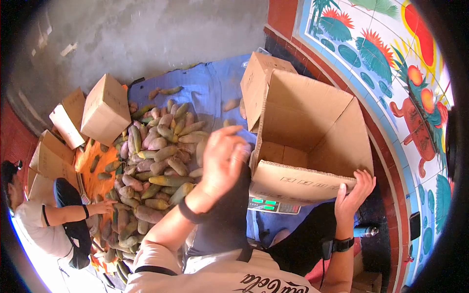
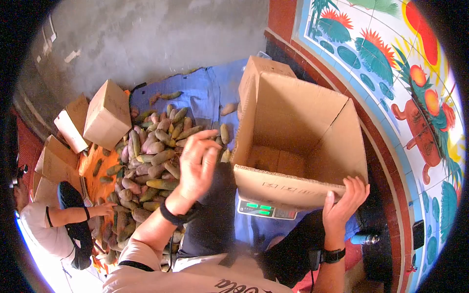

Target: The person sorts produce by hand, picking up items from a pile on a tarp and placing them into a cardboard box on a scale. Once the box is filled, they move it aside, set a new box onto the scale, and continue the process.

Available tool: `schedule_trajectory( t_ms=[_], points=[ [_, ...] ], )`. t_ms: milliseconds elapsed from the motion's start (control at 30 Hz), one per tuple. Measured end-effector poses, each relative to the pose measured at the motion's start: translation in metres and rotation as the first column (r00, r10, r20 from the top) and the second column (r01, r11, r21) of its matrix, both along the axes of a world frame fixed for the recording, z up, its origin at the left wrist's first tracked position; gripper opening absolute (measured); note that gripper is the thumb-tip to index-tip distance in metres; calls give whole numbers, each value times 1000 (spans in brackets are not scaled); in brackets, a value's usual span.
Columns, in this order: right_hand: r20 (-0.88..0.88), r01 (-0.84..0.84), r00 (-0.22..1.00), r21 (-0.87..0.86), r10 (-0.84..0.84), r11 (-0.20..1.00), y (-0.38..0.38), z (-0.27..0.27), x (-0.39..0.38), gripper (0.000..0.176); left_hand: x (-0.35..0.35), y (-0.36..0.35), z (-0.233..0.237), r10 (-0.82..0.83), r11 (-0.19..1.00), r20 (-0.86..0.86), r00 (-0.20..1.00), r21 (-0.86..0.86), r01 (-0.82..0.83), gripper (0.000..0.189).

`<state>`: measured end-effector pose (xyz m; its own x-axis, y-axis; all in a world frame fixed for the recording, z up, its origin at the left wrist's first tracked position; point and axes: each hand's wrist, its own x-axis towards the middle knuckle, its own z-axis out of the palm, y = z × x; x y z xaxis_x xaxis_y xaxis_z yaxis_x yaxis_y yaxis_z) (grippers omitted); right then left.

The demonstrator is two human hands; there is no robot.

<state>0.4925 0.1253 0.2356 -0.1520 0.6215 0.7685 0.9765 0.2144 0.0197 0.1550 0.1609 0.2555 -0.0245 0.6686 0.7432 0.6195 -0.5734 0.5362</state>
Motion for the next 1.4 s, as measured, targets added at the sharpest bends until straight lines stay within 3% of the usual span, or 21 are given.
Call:
schedule_trajectory(
  t_ms=[133,200,233,333,367,433,533,567,600,667,700,733,800,833,1067,1167,1267,1333,1400],
  points=[
    [19,1,1000,18,-1,1000,4,0,-1,40,-59,3,-44,187,973,76,979,-154,-174,10],
    [20,-8,1000,19,8,1000,5,-3,0,40,-90,0,-75,318,906,90,944,-323,-275,11],
    [27,-3,1000,30,2,1000,6,-4,1,40,-105,0,-92,346,898,79,935,-316,-306,12],
    [42,3,999,40,-5,999,7,-5,3,40,-148,-10,-153,395,764,-51,917,-537,-358,20],
    [46,8,999,44,-10,999,7,-5,3,40,-157,-14,-173,397,759,-50,916,-544,-358,20],
    [63,8,998,43,-11,999,8,-5,3,39,-168,-24,-207,374,559,-179,910,-739,-375,24],
    [78,13,997,43,-16,999,8,-5,3,39,-177,-38,-258,353,465,-228,907,-799,-381,27],
    [75,16,997,42,-19,999,8,-5,3,39,-206,-40,-334,200,538,-354,914,-740,-404,31],
    [82,16,996,39,-19,999,8,-4,3,39,-199,-41,-332,198,536,-348,916,-744,-399,31],
    [71,24,997,31,-26,999,8,-3,2,39,-175,-44,-306,250,231,-385,888,-867,-441,35],
    [77,25,997,31,-28,999,8,-4,2,39,-168,-47,-290,168,167,-377,911,-900,-403,37],
    [74,36,997,32,-38,999,8,-5,3,38,-167,-44,-295,166,171,-371,913,-901,-398,37],
    [75,52,996,36,-55,998,7,-6,4,38,-165,-43,-315,-32,109,-542,840,-837,-536,36],
    [64,56,996,30,-58,998,7,-6,4,39,-163,-40,-322,27,28,-534,845,-845,-534,38],
    [37,64,997,19,-64,998,7,-9,9,44,-159,-25,-344,-63,244,-614,787,-774,-584,43],
    [48,77,996,16,-77,997,6,-11,13,46,-161,-20,-363,-28,309,-627,778,-746,-590,42],
    [49,98,994,9,-99,995,6,-10,10,46,-160,-13,-354,-154,243,-672,725,-737,-631,40],
    [49,108,993,3,-108,994,6,-10,10,47,-159,-12,-355,-167,264,-685,709,-724,-638,37],
    [47,117,992,-6,-116,993,5,-8,10,47,-156,-11,-350,-283,147,-667,689,-740,-657,34]
  ],
)
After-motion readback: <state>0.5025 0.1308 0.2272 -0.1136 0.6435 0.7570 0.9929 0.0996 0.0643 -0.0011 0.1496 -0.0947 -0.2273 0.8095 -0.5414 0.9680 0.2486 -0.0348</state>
